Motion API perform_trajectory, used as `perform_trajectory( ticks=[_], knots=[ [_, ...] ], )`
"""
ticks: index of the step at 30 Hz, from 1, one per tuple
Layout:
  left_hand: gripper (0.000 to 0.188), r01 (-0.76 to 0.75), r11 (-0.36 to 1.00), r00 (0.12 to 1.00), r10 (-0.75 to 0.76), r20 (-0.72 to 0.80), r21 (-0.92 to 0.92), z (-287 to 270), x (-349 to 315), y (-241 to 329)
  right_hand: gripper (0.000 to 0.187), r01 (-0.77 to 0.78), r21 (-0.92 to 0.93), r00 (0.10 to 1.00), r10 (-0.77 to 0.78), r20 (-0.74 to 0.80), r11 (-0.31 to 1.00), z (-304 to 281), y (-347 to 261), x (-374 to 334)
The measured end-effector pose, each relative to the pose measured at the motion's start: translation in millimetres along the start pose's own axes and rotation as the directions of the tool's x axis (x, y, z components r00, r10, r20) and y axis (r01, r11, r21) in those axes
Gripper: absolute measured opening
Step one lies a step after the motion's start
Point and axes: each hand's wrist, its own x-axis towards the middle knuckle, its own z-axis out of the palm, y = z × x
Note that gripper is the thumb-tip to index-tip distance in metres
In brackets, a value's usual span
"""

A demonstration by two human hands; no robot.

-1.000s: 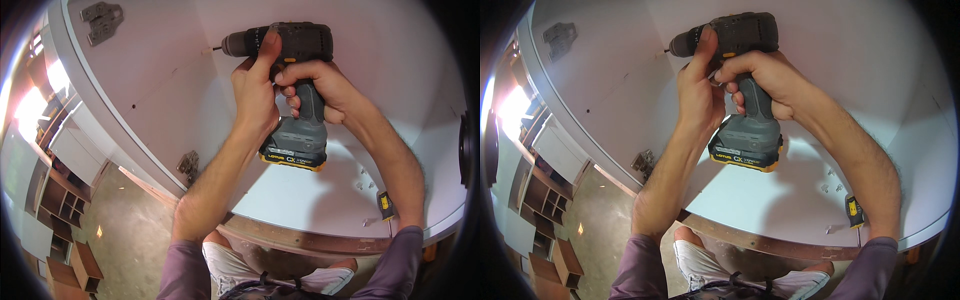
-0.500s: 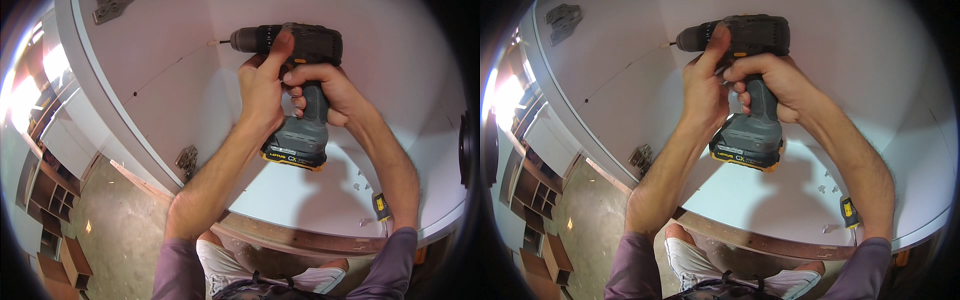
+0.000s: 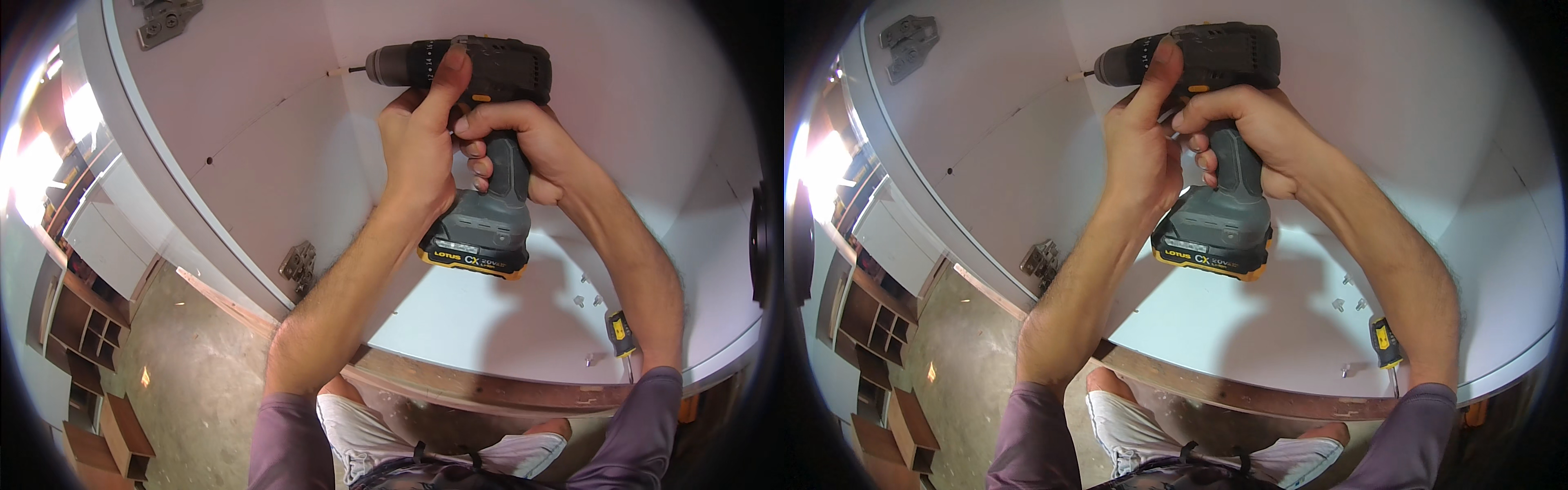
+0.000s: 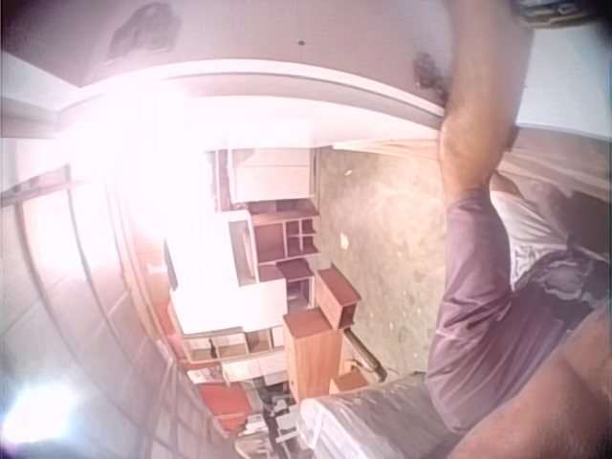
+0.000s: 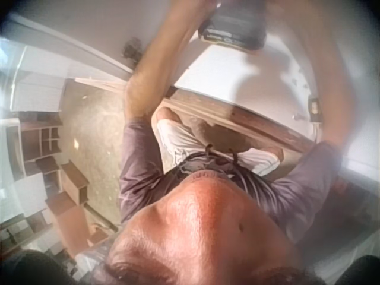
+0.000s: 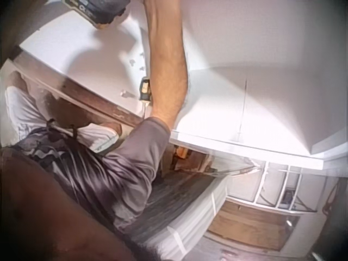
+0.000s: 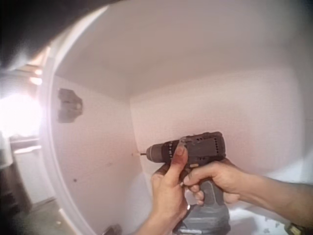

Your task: The person kneels in front of an open white cabinet and uses a cordless drill to drive screws into the interior side panel. The person then switches to a manual screwdriver to tighten additional screws on the same panel.

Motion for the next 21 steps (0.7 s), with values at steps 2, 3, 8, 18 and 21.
perform_trajectory(
  ticks=[2, 3, 8, 18, 21],
  knots=[
    [0.06, 0.0, 1.0, 1.0, 0.0, -0.006, -0.013, 0.9, 0.3, 0.0, 0.009, 0.003, -0.008, 1.0, -0.003, -0.005, 1.0, 0.6, 0.0, -0.4],
    [0.061, -0.011, 0.999, 1.0, 0.011, -0.003, -0.031, 1.7, 2.2, -1.5, 0.009, 0.016, -0.021, 1.0, -0.016, -0.014, 1.0, 1.7, -0.7, -1.3],
    [0.062, -0.034, 0.999, 0.999, 0.033, -0.013, -0.028, 5.4, 1.0, -1.7, 0.009, 0.002, -0.006, 1.0, -0.002, -0.005, 1.0, -2.1, 0.9, -0.6],
    [0.062, -0.048, 0.998, 0.998, 0.049, 0.026, -0.03, 9.0, 1.6, -3.5, 0.014, 0.03, 0.014, 0.998, -0.03, -0.049, 0.999, -2.9, -0.6, -8.9],
    [0.062, -0.023, 0.999, 0.999, 0.024, 0.044, -0.036, 10.7, 0.2, -3.5, 0.014, 0.042, 0.014, 0.996, -0.041, -0.073, 0.999, -4.1, 0.1, -11.1]
  ],
)
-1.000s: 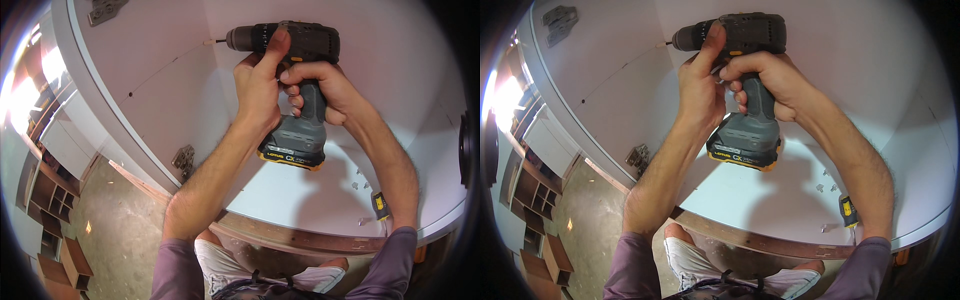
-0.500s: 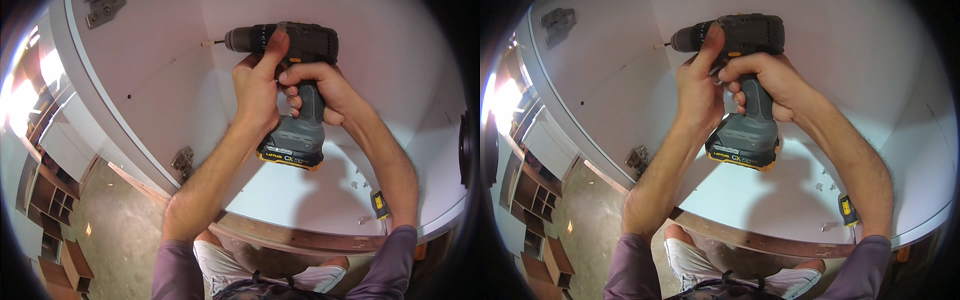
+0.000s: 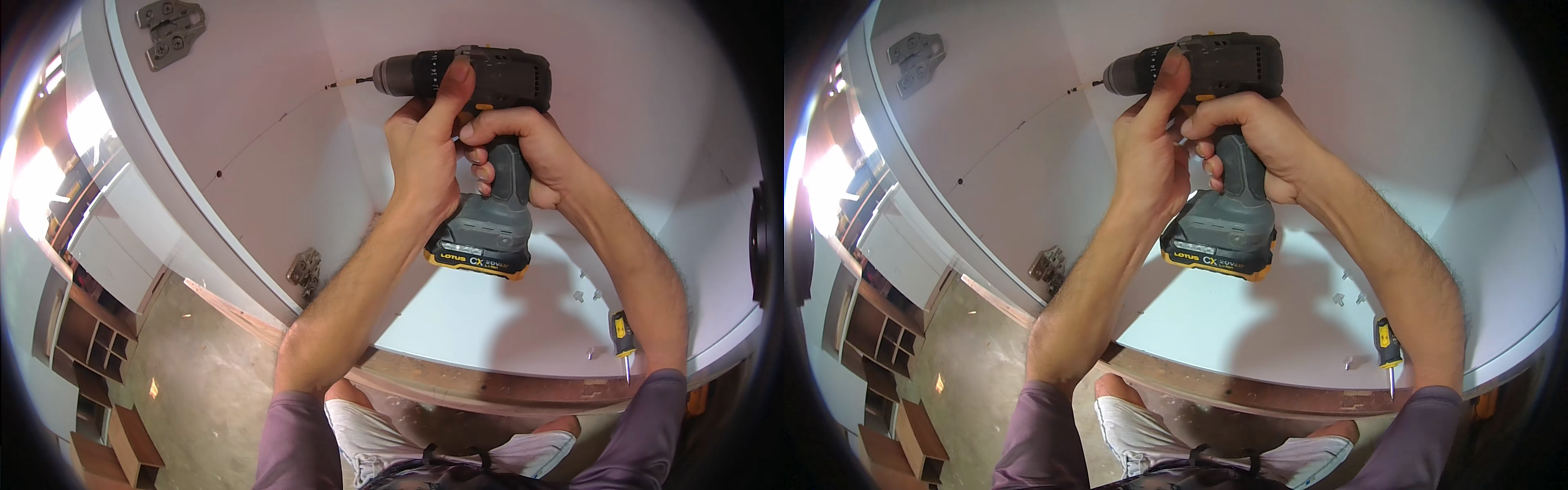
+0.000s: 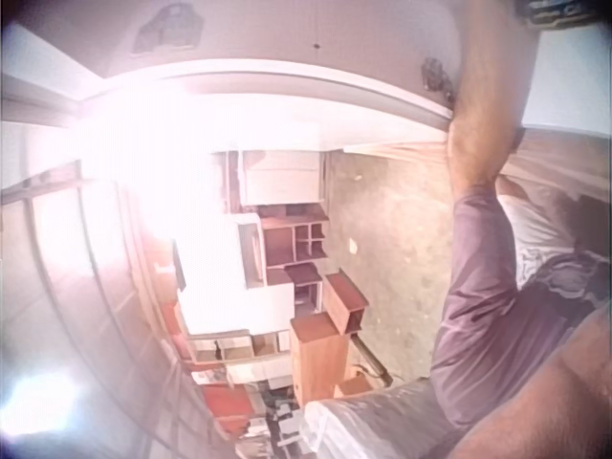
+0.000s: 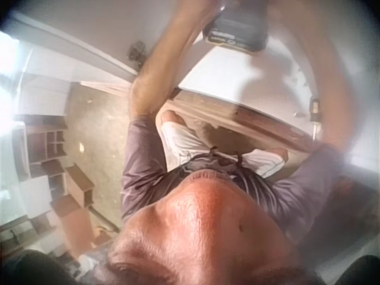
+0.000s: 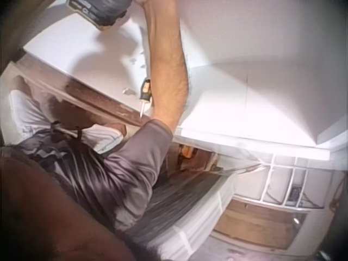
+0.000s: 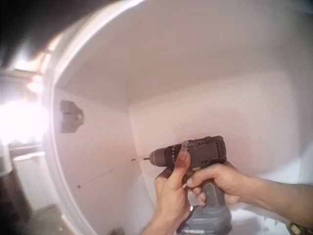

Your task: The person kneels in front of an open white cabinet and uses a cordless drill to drive screws into the interior side panel. The person then switches to a manual screwdriver to tighten additional screws on the same panel.

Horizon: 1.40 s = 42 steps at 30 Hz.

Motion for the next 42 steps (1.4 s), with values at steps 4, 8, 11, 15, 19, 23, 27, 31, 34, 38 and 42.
perform_trajectory(
  ticks=[4, 8, 11, 15, 19, 23, 27, 31, 34, 38, 42],
  knots=[
    [0.062, -0.013, 1.0, 1.0, 0.013, 0.008, 0.007, -0.6, 0.3, -1.2, 0.014, -0.008, 0.012, 1.0, 0.008, -0.004, 1.0, -1.7, 2.2, -0.2],
    [0.064, 0.036, 0.999, 0.999, -0.036, 0.016, 0.028, -5.0, -0.1, -1.9, 0.011, 0.004, -0.015, 1.0, -0.004, 0.004, 1.0, -3.7, 3.4, 1.2],
    [0.064, 0.013, 0.999, 1.0, -0.013, 0.004, 0.029, -5.6, -0.1, -1.7, 0.011, 0.014, -0.006, 1.0, -0.014, 0.014, 1.0, -0.7, 4.3, 2.8],
    [0.064, 0.016, 1.0, 1.0, -0.016, -0.006, 0.018, -2.9, -0.9, -1.1, 0.012, -0.003, -0.001, 1.0, 0.004, 0.028, 1.0, -2.4, 3.0, 1.5],
    [0.065, 0.002, 0.999, 1.0, -0.002, -0.001, 0.036, -3.5, -1.2, 0.2, 0.014, 0.023, -0.022, 0.999, -0.023, 0.022, 0.999, -1.8, 5.7, 2.8],
    [0.065, 0.01, 0.999, 1.0, -0.009, -0.01, 0.036, -4.1, -0.8, -0.2, 0.014, -0.003, 0.002, 0.999, 0.003, 0.032, 1.0, 0.0, 3.8, 1.2],
    [0.065, 0.004, 0.999, 1.0, -0.004, -0.012, 0.041, -5.2, -1.1, 0.5, 0.011, 0.001, -0.021, 0.998, 0.0, 0.059, 1.0, -2.9, 5.6, 4.1],
    [0.064, -0.008, 0.999, 1.0, 0.008, -0.014, 0.046, -4.9, -0.6, 2.5, 0.011, 0.029, -0.034, 0.996, -0.026, 0.083, 0.999, -1.5, 4.5, 3.6],
    [0.063, -0.008, 0.999, 1.0, 0.009, -0.03, 0.039, -8.3, 1.5, -0.9, 0.011, 0.011, -0.026, 0.997, -0.01, 0.07, 1.0, -0.6, 6.8, 7.8],
    [0.062, -0.01, 0.999, 1.0, 0.011, -0.026, 0.031, -7.7, 2.0, 0.3, 0.011, 0.012, -0.02, 0.998, -0.011, 0.058, 1.0, 1.3, 3.2, 5.4],
    [0.061, -0.032, 0.999, 0.999, 0.032, -0.015, 0.023, -8.6, 3.7, 0.4, 0.014, -0.009, -0.019, 0.999, 0.01, 0.036, 1.0, 4.2, -0.1, 4.6]
  ],
)
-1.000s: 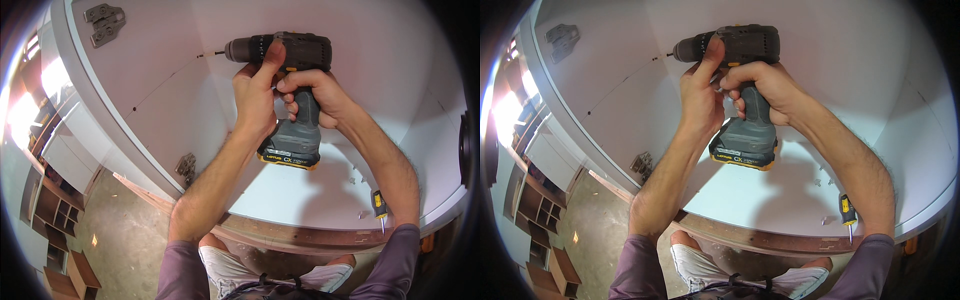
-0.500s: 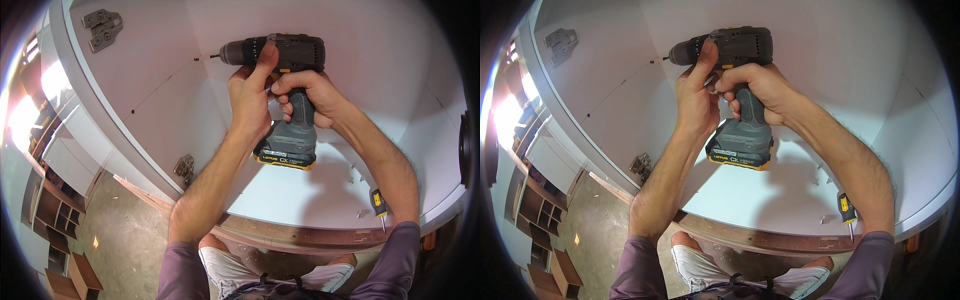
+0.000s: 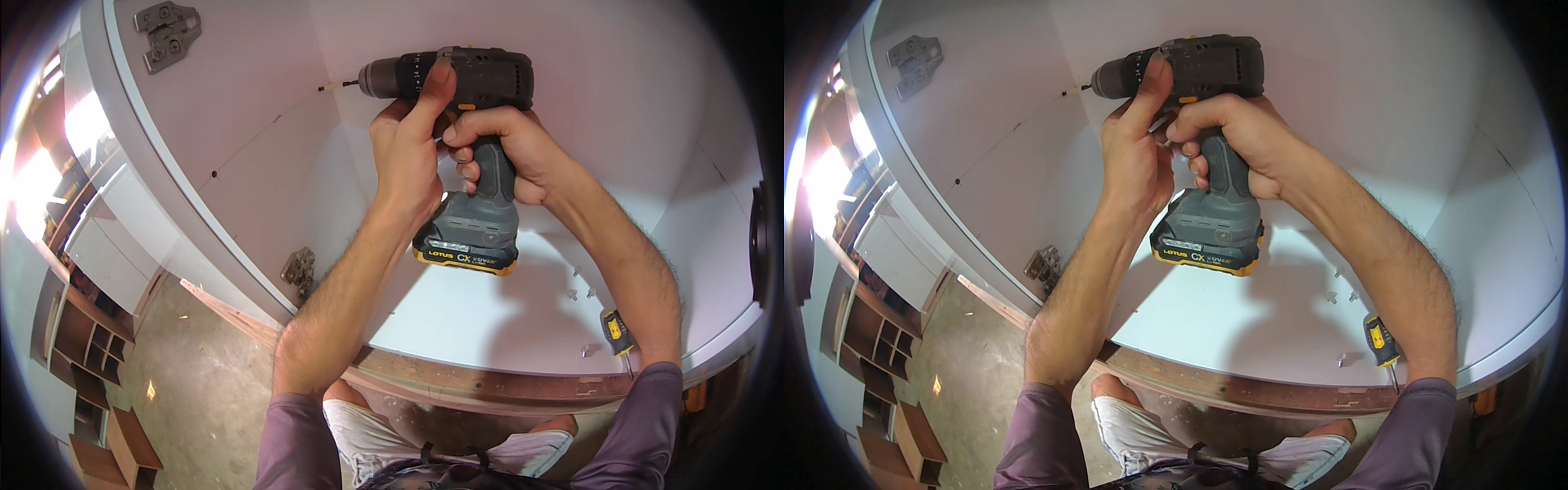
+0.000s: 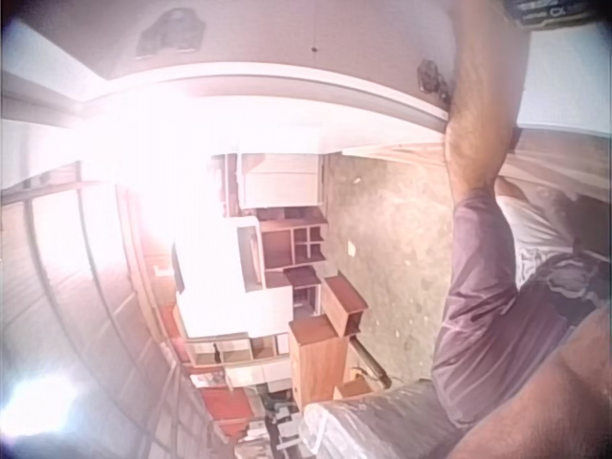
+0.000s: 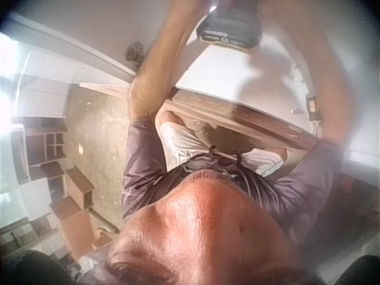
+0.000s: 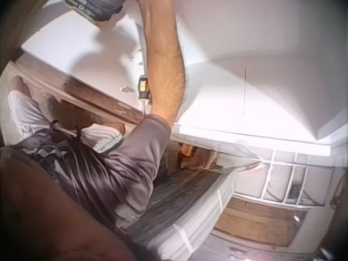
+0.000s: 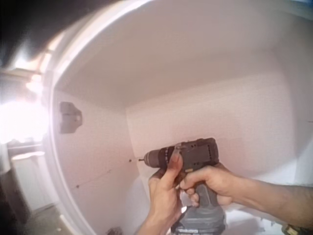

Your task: The person kneels in front of an open white cabinet and uses a cordless drill to drive screws into the interior side panel. The person then switches to a manual screwdriver to tighten additional screws on the same panel.

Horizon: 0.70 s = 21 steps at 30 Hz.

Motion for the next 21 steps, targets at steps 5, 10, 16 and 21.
perform_trajectory(
  ticks=[5, 10, 16, 21],
  knots=[
    [0.061, 0.004, 1.0, 1.0, -0.005, -0.006, -0.012, -1.4, 1.1, 4.0, 0.014, -0.007, -0.011, 1.0, 0.008, 0.012, 1.0, 2.3, -0.5, 6.5],
    [0.063, 0.018, 1.0, 1.0, -0.018, -0.012, -0.008, -2.2, -1.3, 5.1, 0.012, -0.006, -0.002, 1.0, 0.006, -0.003, 1.0, 5.8, -2.5, 2.2],
    [0.064, -0.014, 1.0, 1.0, 0.014, 0.011, 0.011, -5.5, 2.6, 1.2, 0.012, -0.015, 0.002, 1.0, 0.015, 0.021, 1.0, 1.9, -0.6, 4.9],
    [0.064, 0.014, 1.0, 1.0, -0.014, -0.003, 0.0, -2.8, 1.0, 5.0, 0.012, -0.003, 0.016, 0.999, 0.003, 0.035, 1.0, 2.2, 0.8, 7.7]
  ],
)
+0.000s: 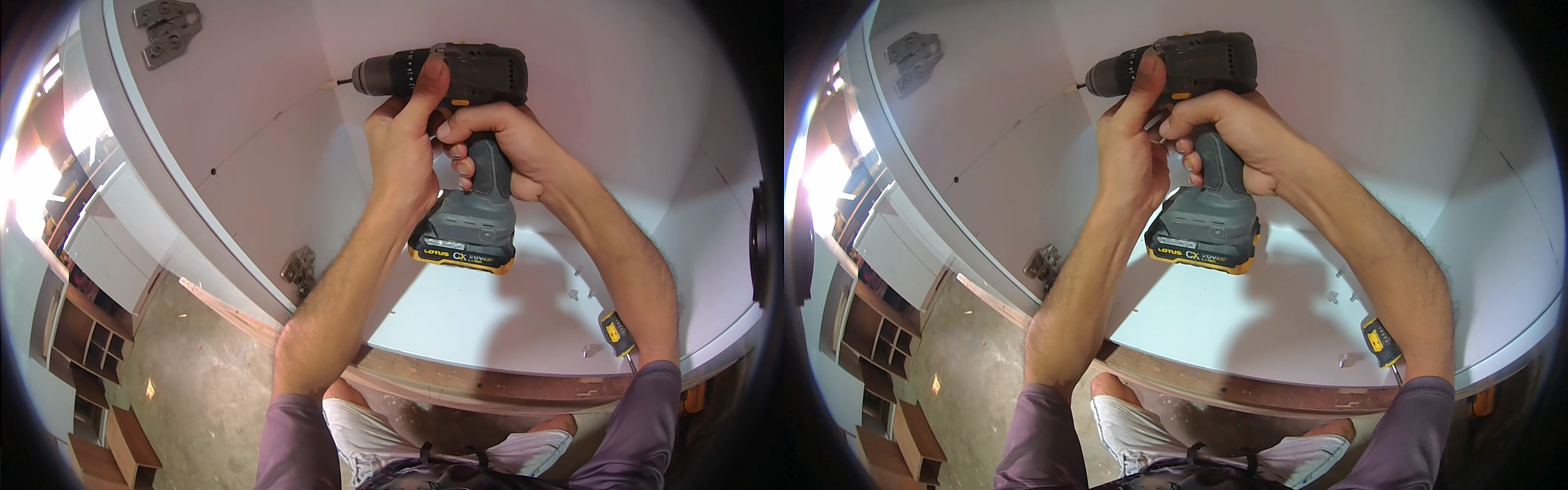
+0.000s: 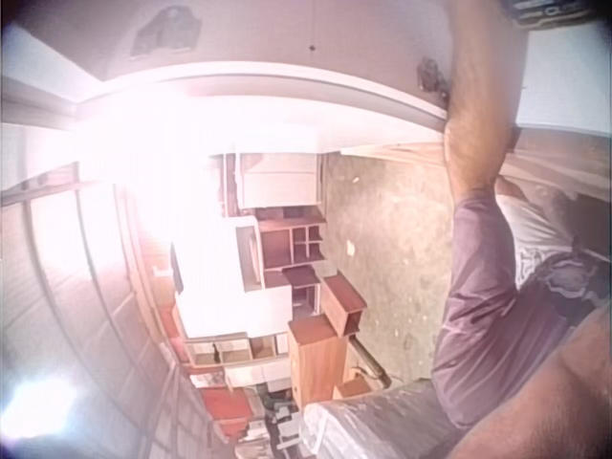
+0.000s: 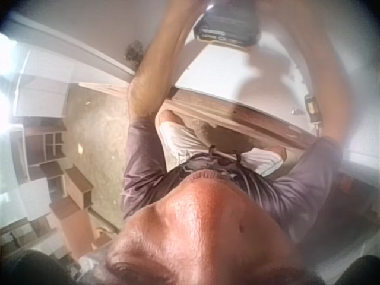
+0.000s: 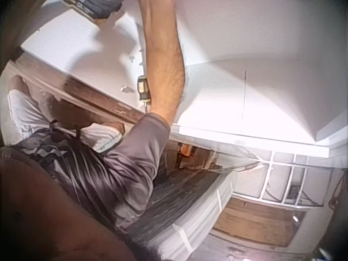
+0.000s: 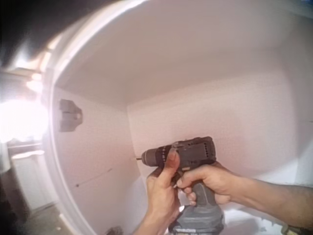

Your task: The person kneels in front of an open white cabinet and uses a cordless drill to drive screws into the interior side panel. The person then switches to a manual screwdriver to tighten additional screws on the same panel.

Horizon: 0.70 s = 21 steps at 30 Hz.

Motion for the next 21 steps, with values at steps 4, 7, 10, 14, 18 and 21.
perform_trajectory(
  ticks=[4, 7, 10, 14, 18, 21],
  knots=[
    [0.062, -0.011, 1.0, 1.0, 0.012, -0.016, 0.006, -0.4, -0.2, -2.7, 0.012, -0.027, 0.008, 1.0, 0.027, 0.001, 1.0, -1.4, -0.2, -2.1],
    [0.06, 0.006, 1.0, 1.0, -0.006, -0.013, 0.013, -2.2, 0.5, -0.8, 0.012, -0.013, 0.012, 1.0, 0.013, -0.004, 1.0, 0.6, 0.9, 0.6],
    [0.059, 0.004, 1.0, 1.0, -0.004, -0.014, -0.004, 0.3, -1.6, -1.1, 0.012, -0.006, 0.01, 1.0, 0.006, 0.005, 1.0, -3.4, 2.6, 1.4],
    [0.058, 0.006, 1.0, 1.0, -0.006, -0.009, 0.008, 0.0, -0.1, -1.4, 0.012, -0.032, 0.004, 0.999, 0.032, 0.005, 0.999, -2.5, 0.0, -2.3],
    [0.057, 0.02, 1.0, 1.0, -0.02, 0.002, 0.001, -0.8, -1.4, 1.4, 0.013, -0.026, 0.01, 1.0, 0.026, 0.005, 1.0, -3.0, 2.4, 1.5],
    [0.057, 0.015, 1.0, 1.0, -0.015, -0.009, 0.016, -0.3, -2.1, 0.2, 0.013, -0.034, 0.014, 0.999, 0.034, 0.01, 0.999, -3.8, 2.1, -1.3]
  ],
)
